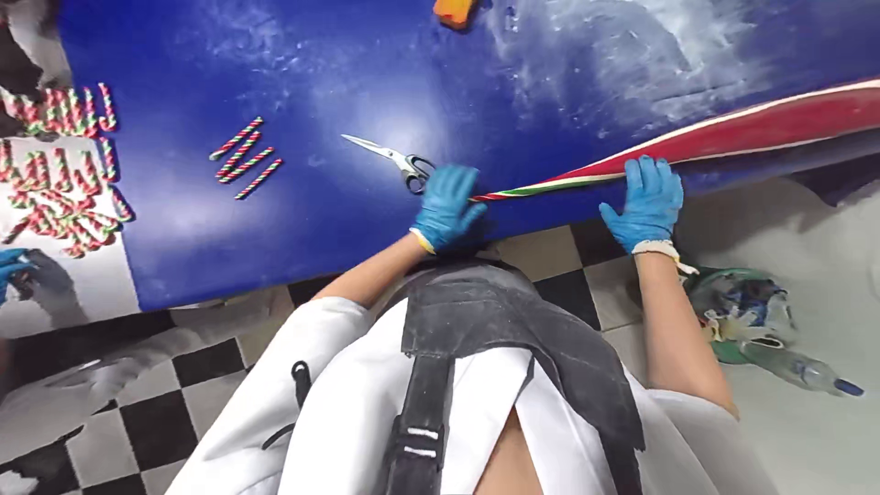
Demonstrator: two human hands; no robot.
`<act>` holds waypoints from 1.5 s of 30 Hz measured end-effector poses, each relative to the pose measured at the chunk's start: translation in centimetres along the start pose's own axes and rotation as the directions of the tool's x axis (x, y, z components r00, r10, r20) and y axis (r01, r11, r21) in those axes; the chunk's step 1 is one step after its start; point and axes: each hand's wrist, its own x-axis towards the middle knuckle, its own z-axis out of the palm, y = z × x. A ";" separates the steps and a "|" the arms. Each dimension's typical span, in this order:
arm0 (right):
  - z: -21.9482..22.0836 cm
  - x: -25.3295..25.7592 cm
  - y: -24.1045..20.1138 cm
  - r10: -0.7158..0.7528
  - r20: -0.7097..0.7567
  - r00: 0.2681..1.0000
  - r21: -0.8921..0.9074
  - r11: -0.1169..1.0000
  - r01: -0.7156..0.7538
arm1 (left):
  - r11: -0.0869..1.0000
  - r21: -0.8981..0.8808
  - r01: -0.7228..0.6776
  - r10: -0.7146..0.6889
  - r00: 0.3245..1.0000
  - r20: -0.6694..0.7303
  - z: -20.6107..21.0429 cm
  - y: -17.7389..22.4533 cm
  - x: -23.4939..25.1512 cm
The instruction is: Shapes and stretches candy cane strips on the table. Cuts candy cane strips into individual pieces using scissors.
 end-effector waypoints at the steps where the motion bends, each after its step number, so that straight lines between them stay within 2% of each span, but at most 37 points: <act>1: -1.1 1.4 0.3 -0.037 0.027 0.999 -0.011 0.999 0.037 | 0.998 -0.021 -0.067 0.068 0.995 0.068 2.2 3.6 1.4; 3: -2.5 4.2 0.3 -0.109 0.101 0.989 -0.066 0.991 0.116 | 0.995 -0.031 -0.099 0.102 0.983 0.155 6.2 9.4 4.7; 5: -2.4 6.4 -0.4 -0.129 0.183 0.975 -0.142 0.977 0.156 | 0.998 -0.008 -0.064 0.065 0.990 0.122 8.9 13.6 8.4; 8: -1.2 8.4 -2.6 -0.104 0.262 0.959 -0.221 0.961 0.164 | 0.999 0.007 -0.044 0.043 0.988 0.146 9.7 17.8 13.6; 12: -0.4 9.3 -4.6 0.041 0.275 0.960 -0.306 0.951 0.047 | 0.997 0.041 -0.061 0.050 0.971 0.234 8.4 19.3 17.4; 14: -0.2 9.5 -4.6 0.054 0.246 0.968 -0.289 0.957 0.020 | 0.999 -0.035 0.028 -0.016 0.949 0.314 6.8 19.5 17.8; 17: -0.2 9.7 -4.3 0.074 0.268 0.961 -0.270 0.963 0.001 | 0.951 -0.186 0.249 -0.118 0.842 0.526 4.4 19.3 17.3; 20: -0.1 9.4 -4.6 0.084 0.257 0.963 -0.252 0.967 -0.017 | 0.892 -0.291 0.346 -0.074 0.746 0.662 3.6 17.4 16.1; 21: -1.4 9.4 -5.5 0.101 0.300 0.949 -0.242 0.970 -0.027 | 0.879 -0.326 0.348 -0.034 0.728 0.685 3.5 16.6 15.7; 22: -3.7 9.4 -7.1 0.138 0.414 0.900 -0.238 0.971 -0.039 | 0.861 -0.369 0.350 0.011 0.713 0.701 3.2 15.8 15.1; 23: -5.6 9.9 -8.5 0.185 0.548 0.816 -0.263 0.964 -0.042 | 0.842 -0.412 0.348 0.057 0.702 0.710 3.1 15.0 14.3; 24: -5.8 10.4 -8.3 0.208 0.608 0.767 -0.280 0.959 -0.038 | 0.825 -0.447 0.345 0.096 0.695 0.713 2.8 14.3 13.4; 25: -2.1 9.4 -6.0 0.107 0.334 0.937 -0.180 0.982 -0.048 | 0.817 -0.469 0.336 0.125 0.691 0.712 2.6 13.5 12.5; 26: 0.0 9.5 -4.5 0.071 0.244 0.967 -0.212 0.977 -0.019 | 0.813 -0.481 0.329 0.144 0.686 0.713 2.1 12.8 11.4; 28: 1.0 10.0 -3.7 0.084 0.267 0.960 -0.292 0.956 -0.003 | 0.822 -0.485 0.299 0.172 0.682 0.711 0.7 11.4 9.0; 31: 1.1 10.2 -3.5 0.100 0.289 0.952 -0.317 0.949 -0.004 | 0.833 -0.484 0.267 0.197 0.674 0.712 -2.1 8.9 4.6; 35: 1.5 10.3 -3.8 0.114 0.268 0.957 -0.317 0.948 -0.024 | 0.841 -0.458 0.287 0.179 0.651 0.738 -6.1 3.0 -1.9; 39: 1.2 10.5 -4.1 0.131 0.267 0.955 -0.350 0.936 -0.031 | 0.753 -0.502 0.426 0.108 0.672 0.733 -8.3 -5.6 -8.2; 41: -0.1 10.5 -4.6 0.098 0.320 0.943 -0.342 0.939 0.019 | 0.683 -0.495 0.538 0.034 0.653 0.757 -8.9 -10.6 -11.1; 43: -1.9 10.7 -5.7 0.003 0.428 0.904 -0.320 0.936 0.148 | 0.640 -0.418 0.645 -0.083 0.598 0.797 -10.0 -14.8 -14.1; 45: -2.5 10.4 -7.1 -0.115 0.519 0.847 -0.269 0.919 0.290 | 0.640 -0.205 0.741 -0.298 0.485 0.822 -11.8 -17.6 -16.9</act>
